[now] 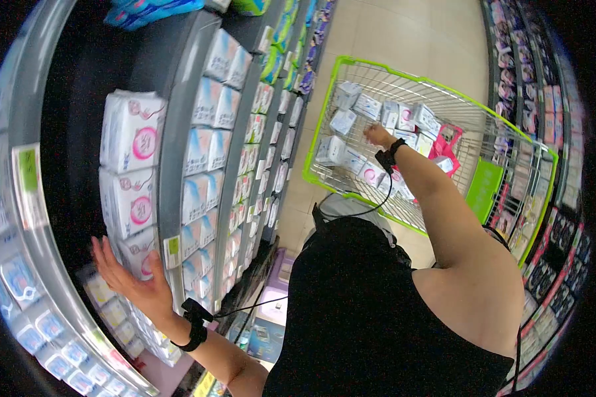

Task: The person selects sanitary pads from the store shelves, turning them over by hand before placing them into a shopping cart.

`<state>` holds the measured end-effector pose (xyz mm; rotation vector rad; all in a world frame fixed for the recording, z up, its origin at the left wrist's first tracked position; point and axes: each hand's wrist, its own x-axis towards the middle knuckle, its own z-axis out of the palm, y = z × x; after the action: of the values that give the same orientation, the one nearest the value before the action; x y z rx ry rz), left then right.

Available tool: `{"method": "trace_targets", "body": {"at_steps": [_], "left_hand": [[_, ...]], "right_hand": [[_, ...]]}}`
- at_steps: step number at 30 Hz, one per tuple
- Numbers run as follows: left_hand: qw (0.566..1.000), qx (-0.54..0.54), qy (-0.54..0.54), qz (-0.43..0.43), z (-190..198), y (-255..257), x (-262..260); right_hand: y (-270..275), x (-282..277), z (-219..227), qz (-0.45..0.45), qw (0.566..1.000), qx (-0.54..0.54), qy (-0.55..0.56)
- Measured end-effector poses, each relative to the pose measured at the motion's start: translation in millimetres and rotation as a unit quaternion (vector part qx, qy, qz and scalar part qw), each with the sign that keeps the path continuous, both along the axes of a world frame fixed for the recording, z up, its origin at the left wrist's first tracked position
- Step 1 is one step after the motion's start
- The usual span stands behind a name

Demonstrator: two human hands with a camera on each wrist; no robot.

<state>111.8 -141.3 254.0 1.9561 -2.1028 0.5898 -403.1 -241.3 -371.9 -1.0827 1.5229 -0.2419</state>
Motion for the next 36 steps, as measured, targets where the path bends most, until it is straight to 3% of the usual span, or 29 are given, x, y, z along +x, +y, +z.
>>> {"method": "trace_targets", "body": {"at_steps": [4, 6, 7, 8, 10, 12, 13, 16, 17, 19, 25, 27, 28, 29, 30, 32, 35, 36], "left_hand": [[0.996, 0.065, 0.054, 0.018, -16, -12, -2], [0.997, 0.061, 0.042, 0.019, -19, -12, -4], [0.996, 0.061, 0.055, 0.02, -20, -12, -5], [0.996, 0.061, 0.067, 0.023, -20, -12, -6], [0.993, 0.065, 0.096, 0.014, -20, -12, -6], [0.992, 0.061, 0.11, 0.008, -20, -14, -5], [0.992, 0.06, 0.111, 0.007, -21, -14, -5], [0.99, 0.067, 0.122, 0.014, -22, -13, -5], [0.99, 0.067, 0.126, 0.018, -22, -14, -5], [0.992, 0.065, 0.108, 0.02, -24, -15, -4], [0.994, 0.079, 0.076, 0.018, -23, -17, -3], [0.994, 0.077, 0.076, 0.011, -22, -16, -6], [0.995, 0.081, 0.06, 0.019, -19, -13, -5], [0.996, 0.079, 0.045, 0.022, -19, -14, -4], [0.997, 0.074, 0.032, 0.022, -20, -15, -3], [0.998, 0.056, 0.038, 0.008, -18, -15, 0], [0.999, 0.014, 0.047, -0.018, -18, -10, 4], [0.999, -0.002, 0.029, -0.026, -16, -6, 4]], "right_hand": [[82, -13, -53, 0.253, 0.953, -0.001, 0.165], [102, -6, -89, 0.317, 0.923, -0.059, 0.209], [103, 6, -85, 0.337, 0.909, -0.098, 0.224], [107, 12, -78, 0.302, 0.913, -0.091, 0.26], [101, 37, -2, 0.226, 0.915, -0.075, 0.326], [89, 53, -11, 0.278, 0.913, 0.009, 0.299], [77, 65, 28, 0.317, 0.904, 0.025, 0.285], [131, 72, -124, 0.233, 0.932, -0.009, 0.277], [135, 82, -147, 0.216, 0.934, 0.024, 0.284], [114, 96, -76, 0.252, 0.918, 0.071, 0.297], [82, 127, 46, 0.402, 0.85, 0.142, 0.311], [92, 129, 23, 0.301, 0.894, 0.132, 0.304], [94, 126, 5, 0.152, 0.943, 0.118, 0.27], [97, 125, -1, 0.072, 0.963, 0.1, 0.24], [88, 120, 10, 0.158, 0.953, 0.094, 0.239], [94, 120, -16, 0.262, 0.905, 0.012, 0.335], [64, 109, 53, 0.526, 0.787, 0.023, 0.322], [62, 105, 60, 0.497, 0.81, 0.026, 0.309]]}}
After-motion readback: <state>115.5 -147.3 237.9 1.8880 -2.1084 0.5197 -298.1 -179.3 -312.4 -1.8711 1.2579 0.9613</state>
